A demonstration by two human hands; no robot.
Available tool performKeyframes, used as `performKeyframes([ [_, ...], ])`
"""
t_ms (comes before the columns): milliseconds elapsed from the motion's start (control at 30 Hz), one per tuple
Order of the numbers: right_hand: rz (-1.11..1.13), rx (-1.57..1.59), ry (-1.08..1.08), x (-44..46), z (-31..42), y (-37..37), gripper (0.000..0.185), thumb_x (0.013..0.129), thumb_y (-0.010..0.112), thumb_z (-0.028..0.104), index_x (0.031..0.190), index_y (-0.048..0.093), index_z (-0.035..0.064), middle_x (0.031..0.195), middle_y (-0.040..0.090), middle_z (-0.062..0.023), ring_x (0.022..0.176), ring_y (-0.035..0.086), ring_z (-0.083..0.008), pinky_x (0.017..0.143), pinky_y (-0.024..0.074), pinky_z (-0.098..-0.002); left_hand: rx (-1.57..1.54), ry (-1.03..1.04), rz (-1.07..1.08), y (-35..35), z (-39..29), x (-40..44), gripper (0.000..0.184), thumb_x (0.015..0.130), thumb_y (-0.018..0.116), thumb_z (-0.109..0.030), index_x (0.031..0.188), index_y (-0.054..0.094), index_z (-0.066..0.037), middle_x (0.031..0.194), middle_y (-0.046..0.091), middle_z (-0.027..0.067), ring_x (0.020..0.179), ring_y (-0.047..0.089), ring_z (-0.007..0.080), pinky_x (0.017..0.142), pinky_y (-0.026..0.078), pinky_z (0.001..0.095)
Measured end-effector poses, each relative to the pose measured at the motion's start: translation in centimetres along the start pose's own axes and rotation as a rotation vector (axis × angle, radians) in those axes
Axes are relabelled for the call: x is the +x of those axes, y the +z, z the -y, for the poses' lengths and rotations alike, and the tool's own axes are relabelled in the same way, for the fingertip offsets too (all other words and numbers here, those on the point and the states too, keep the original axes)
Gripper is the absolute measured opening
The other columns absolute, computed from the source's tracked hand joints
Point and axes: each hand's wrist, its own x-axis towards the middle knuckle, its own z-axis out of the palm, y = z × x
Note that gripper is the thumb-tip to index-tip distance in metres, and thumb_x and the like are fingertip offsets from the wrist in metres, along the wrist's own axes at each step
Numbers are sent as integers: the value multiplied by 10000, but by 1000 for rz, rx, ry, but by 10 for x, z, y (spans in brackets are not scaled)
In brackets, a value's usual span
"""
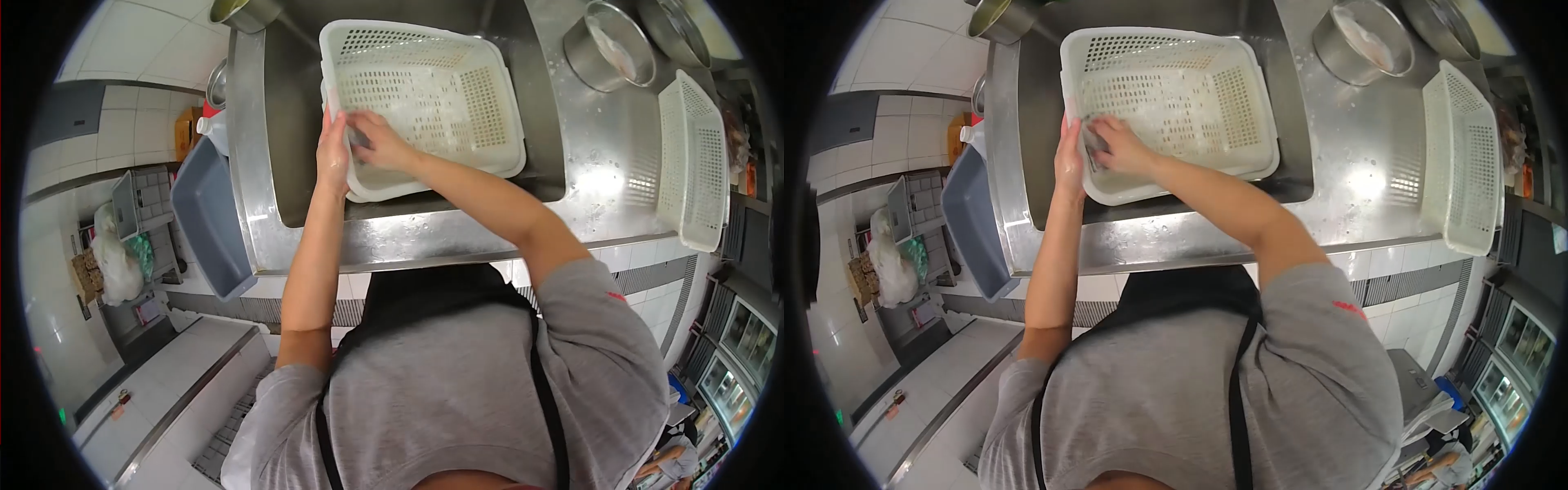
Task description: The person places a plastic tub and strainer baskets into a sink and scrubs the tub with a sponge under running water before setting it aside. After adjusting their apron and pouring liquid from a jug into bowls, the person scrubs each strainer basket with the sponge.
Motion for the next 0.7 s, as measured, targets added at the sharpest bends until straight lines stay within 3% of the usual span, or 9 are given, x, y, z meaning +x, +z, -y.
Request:
performKeyframes([
  [67, 397, -35, -196, -22, -10, -34, 233, 687, 591, 111, 918, 580, 88, 1050, 508, -116, 1034, 448, -286, 893, 351, -382, 10, 50, -11, -4, 4, 2, 545, 885, 447, -263, 1342, 235, -57, 1310, 367, 74, 1197, 337, 178, 981, 258, 297],
  [133, 576, -46, -146, -53, -55, -72, 231, 643, 615, 67, 872, 609, 101, 1092, 480, -122, 1047, 428, -304, 911, 342, -396, 50, 51, -36, -7, 10, 4, 544, 884, 450, -270, 1338, 245, -52, 1310, 367, 70, 1201, 333, 172, 990, 241, 289],
  [233, 561, -596, 459, -95, -138, -127, 290, 601, 624, -24, 857, 617, 114, 1038, 507, -111, 1030, 447, -281, 892, 363, -355, 11, 12, -69, -6, 6, 0, 539, 884, 450, -282, 1328, 265, -38, 1313, 365, 68, 1197, 338, 167, 990, 240, 284],
  [267, 553, -598, 454, -89, -131, -118, 290, 601, 624, -24, 857, 617, 114, 1038, 507, -111, 1030, 447, -281, 892, 363, -355, 70, 49, -79, -9, 9, 3, 534, 888, 439, -293, 1324, 272, -32, 1313, 365, 68, 1196, 340, 169, 987, 247, 283],
  [333, 188, -132, 212, -78, -94, -76, 197, 634, 610, 18, 815, 622, 95, 951, 535, -129, 894, 514, -289, 803, 419, -371, 126, 88, -87, -12, 13, 9, 530, 893, 428, -303, 1319, 280, -26, 1313, 365, 69, 1196, 342, 170, 985, 253, 283],
  [400, 324, 69, -220, -35, -36, -33, 229, 671, 592, 26, 877, 626, 120, 996, 538, -133, 925, 510, -286, 816, 417, -370, 66, 21, -118, -13, 13, 12, 526, 902, 399, -326, 1319, 283, -26, 1313, 363, 70, 1198, 341, 173, 982, 264, 286],
  [500, 144, -271, -462, 6, -52, -12, 222, 714, 576, 85, 922, 627, 145, 1029, 540, -123, 960, 503, -280, 836, 408, -374, 129, 29, -81, -13, 12, 14, 528, 907, 380, -333, 1327, 265, -34, 1320, 349, 71, 1203, 335, 177, 985, 266, 290],
  [633, -218, -532, 597, -35, -175, -64, 262, 746, 519, 132, 992, 606, 162, 1032, 536, -118, 980, 478, -300, 822, 404, -394, 86, -9, -126, 9, -1, 5, 516, 914, 368, -312, 1338, 235, -50, 1316, 346, 72, 1192, 345, 182, 986, 272, 300],
  [700, -152, -740, 625, -35, -163, -55, 279, 736, 520, 121, 1000, 600, 160, 1024, 533, -121, 972, 472, -311, 811, 406, -399, 32, 5, -96, 3, 4, 5, 509, 911, 382, -297, 1334, 242, -52, 1305, 358, 69, 1185, 354, 180, 980, 282, 304],
])
